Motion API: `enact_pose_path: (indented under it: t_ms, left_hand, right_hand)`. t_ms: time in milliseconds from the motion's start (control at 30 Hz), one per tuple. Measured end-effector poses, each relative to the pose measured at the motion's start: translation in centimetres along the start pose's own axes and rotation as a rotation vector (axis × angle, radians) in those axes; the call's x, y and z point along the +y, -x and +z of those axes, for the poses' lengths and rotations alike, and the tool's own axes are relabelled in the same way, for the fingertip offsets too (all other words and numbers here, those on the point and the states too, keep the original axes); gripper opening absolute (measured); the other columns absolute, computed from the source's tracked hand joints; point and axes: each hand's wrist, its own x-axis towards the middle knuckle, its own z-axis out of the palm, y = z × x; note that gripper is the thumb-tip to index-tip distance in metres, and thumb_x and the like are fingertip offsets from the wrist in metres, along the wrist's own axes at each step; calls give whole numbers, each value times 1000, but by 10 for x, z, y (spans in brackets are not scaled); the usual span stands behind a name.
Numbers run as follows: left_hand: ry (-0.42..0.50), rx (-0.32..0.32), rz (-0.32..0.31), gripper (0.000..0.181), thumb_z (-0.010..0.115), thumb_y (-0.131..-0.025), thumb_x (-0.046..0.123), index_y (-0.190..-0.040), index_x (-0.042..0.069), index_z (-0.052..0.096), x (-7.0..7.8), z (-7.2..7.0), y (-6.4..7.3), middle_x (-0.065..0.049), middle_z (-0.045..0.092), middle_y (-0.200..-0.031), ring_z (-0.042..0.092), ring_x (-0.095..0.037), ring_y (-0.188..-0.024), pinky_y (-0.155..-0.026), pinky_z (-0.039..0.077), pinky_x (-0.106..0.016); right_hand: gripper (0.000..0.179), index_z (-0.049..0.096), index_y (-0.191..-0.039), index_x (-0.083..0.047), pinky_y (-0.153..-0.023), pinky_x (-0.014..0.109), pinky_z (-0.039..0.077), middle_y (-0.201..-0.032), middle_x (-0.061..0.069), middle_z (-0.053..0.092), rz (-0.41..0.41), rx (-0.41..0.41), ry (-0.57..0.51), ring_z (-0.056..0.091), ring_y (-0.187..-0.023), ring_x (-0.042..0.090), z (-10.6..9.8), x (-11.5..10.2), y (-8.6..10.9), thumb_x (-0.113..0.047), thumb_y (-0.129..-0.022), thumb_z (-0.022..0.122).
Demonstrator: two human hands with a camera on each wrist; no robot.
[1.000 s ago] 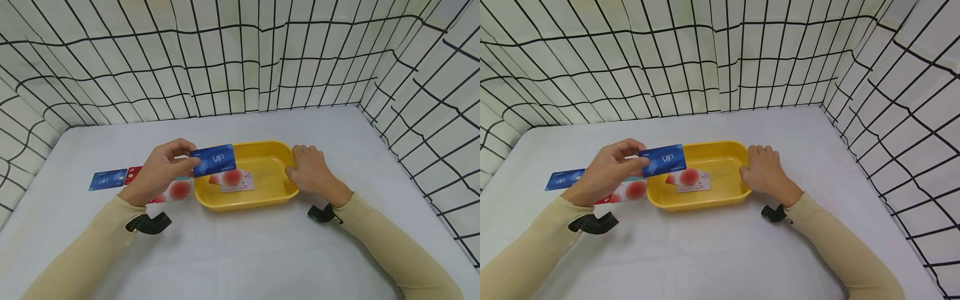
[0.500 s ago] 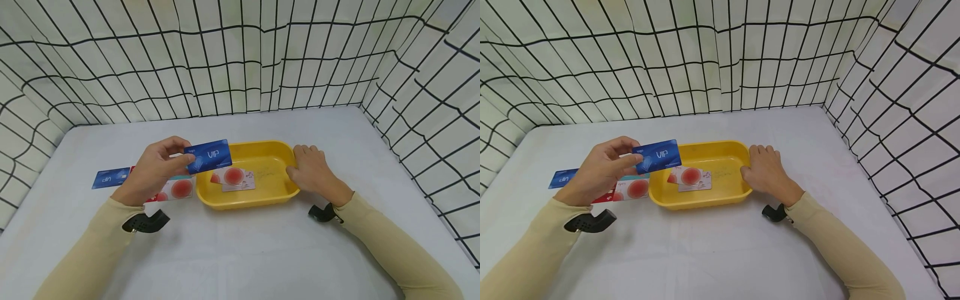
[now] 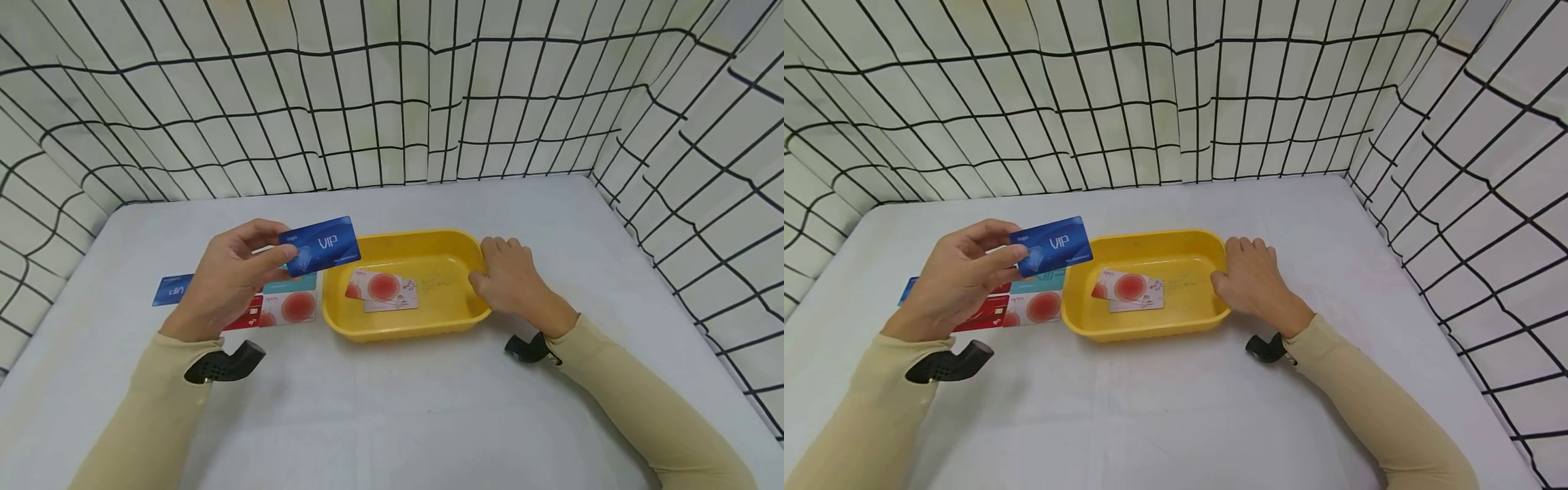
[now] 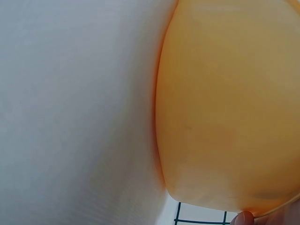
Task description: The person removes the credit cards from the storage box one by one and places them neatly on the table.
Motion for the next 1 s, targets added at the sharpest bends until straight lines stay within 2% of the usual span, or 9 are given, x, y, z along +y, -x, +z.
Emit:
enact_pose_path:
  t_ms: [267, 567, 833, 1000]
  left_hand:
    - [134, 75, -5, 40, 77, -94, 28, -128, 16, 59, -9, -15, 3, -1, 64, -116, 66, -14, -106, -79, 63, -20]
    - [207, 148, -1, 43, 74, -96, 23, -134, 14, 56, -9, -40, 4, 4, 64, -122, 57, -18, -120, -80, 62, -19]
    - [250, 162, 23, 38, 71, -97, 17, -133, 14, 56, -15, -61, 5, 7, 70, -116, 56, -17, -119, -79, 63, -19]
    - [281, 188, 30, 36, 72, -97, 16, -130, 14, 57, -17, -71, 5, 8, 75, -105, 64, -12, -107, -76, 63, -19]
  right_hand:
    - [29, 51, -108, -2, -76, 38, 24, -91, 11, 47, 2, -6, -4, 39, -88, 30, 0, -1, 1, -27, -94, 45]
    - [27, 51, -106, -2, -75, 38, 24, -90, 11, 46, 2, 3, -3, 39, -87, 30, 0, -2, 1, -26, -94, 45]
    - [31, 52, -111, -1, -78, 39, 27, -94, 12, 49, 10, -10, 7, 41, -90, 31, 0, -3, 0, -26, -95, 46]
    - [32, 52, -113, -1, -78, 40, 28, -96, 13, 51, 16, -15, 4, 41, -92, 32, -1, -3, 0, -26, -95, 47]
